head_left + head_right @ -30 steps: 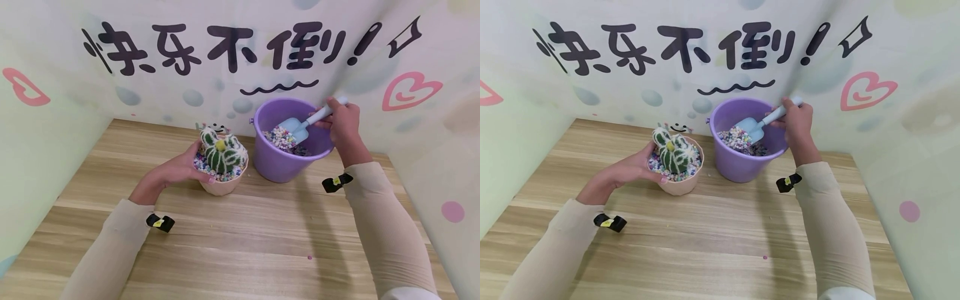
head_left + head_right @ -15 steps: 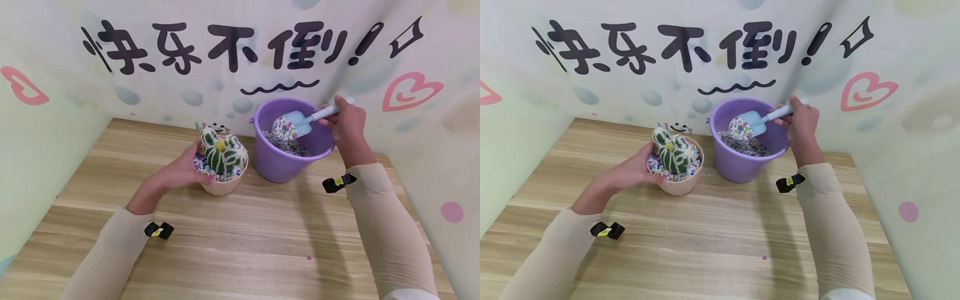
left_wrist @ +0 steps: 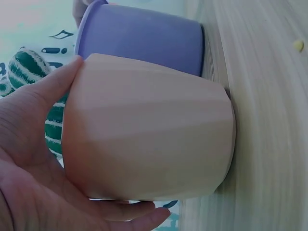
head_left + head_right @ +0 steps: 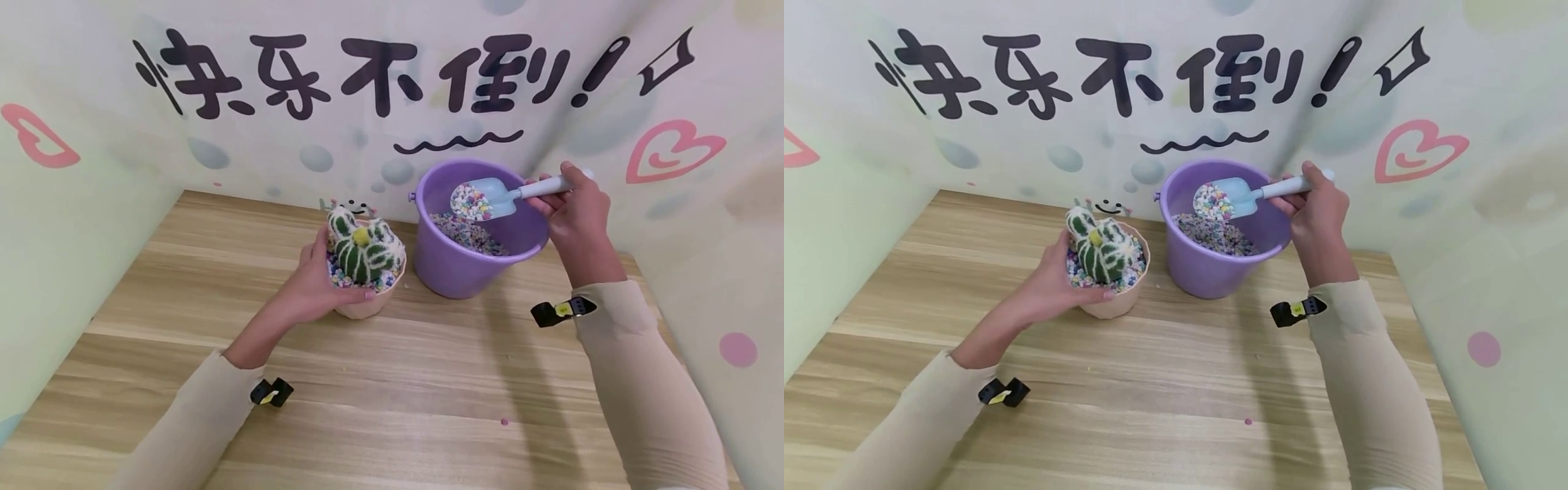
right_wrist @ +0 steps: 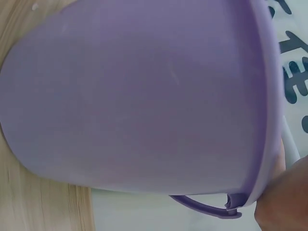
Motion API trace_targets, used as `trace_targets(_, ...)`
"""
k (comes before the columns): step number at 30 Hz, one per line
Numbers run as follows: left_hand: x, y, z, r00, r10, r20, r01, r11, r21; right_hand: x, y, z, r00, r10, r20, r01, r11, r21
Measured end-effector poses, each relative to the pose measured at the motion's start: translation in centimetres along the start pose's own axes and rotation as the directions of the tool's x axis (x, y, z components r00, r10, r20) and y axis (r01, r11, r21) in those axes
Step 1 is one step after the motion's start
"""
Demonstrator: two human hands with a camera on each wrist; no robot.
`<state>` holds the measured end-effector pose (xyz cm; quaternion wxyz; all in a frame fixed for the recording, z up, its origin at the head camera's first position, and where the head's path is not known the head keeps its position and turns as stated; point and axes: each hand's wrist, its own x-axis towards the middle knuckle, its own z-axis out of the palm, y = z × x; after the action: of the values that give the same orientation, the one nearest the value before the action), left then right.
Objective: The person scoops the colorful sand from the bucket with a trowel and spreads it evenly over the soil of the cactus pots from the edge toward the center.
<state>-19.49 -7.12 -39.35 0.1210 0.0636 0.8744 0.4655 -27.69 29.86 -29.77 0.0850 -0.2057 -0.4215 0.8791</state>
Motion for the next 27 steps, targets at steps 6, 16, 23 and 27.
trace_targets(6, 0.5, -0.2, -0.3, 0.999, 0.046, 0.008, -0.045, 0.998, -0.035, -0.8, 0.0, 0.1, 1.0, 0.026, 0.013, -0.027, 0.997, 0.073)
trace_targets(16, 1.5, -0.9, -1.0, 0.977, 0.202, 0.071, -0.186, 0.965, -0.184, -2.3, 0.9, 0.4, 0.998, 0.035, 0.061, -0.04, 0.996, 0.082)
trace_targets(23, 2.2, -1.2, -1.7, 0.964, 0.207, 0.17, -0.161, 0.955, -0.248, -3.5, 1.8, 0.7, 0.992, 0.03, 0.122, -0.038, 0.997, 0.061)
trace_targets(27, 2.4, -1.4, -2.0, 0.964, 0.16, 0.211, -0.11, 0.967, -0.23, -3.8, 2.2, 1.0, 0.988, 0.033, 0.153, -0.045, 0.996, 0.073)
